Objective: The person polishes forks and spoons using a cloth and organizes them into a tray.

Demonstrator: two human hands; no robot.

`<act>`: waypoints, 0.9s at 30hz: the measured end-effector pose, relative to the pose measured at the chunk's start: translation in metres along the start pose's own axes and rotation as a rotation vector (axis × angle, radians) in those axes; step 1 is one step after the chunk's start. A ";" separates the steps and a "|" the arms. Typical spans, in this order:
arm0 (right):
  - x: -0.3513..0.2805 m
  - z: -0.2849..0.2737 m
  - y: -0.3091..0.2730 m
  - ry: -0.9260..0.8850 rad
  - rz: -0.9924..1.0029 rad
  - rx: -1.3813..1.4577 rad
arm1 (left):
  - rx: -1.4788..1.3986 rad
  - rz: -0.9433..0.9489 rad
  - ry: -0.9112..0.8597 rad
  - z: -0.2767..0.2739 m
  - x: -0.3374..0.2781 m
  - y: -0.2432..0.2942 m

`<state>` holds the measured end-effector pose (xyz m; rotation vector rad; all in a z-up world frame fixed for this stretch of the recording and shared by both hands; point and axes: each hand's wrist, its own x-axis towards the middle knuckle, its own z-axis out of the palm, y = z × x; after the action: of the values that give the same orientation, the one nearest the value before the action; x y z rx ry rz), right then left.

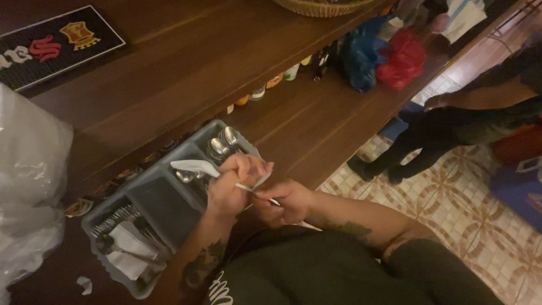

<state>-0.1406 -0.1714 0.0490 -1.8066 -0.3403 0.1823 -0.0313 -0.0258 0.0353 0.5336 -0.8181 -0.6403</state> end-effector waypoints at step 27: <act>-0.036 -0.035 0.068 0.143 0.385 0.861 | 0.212 -0.123 0.116 0.014 -0.001 -0.069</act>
<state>-0.1550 -0.2312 -0.0098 -1.0011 0.1856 0.3972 -0.0637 -0.0754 -0.0022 0.8122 -0.7513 -0.6326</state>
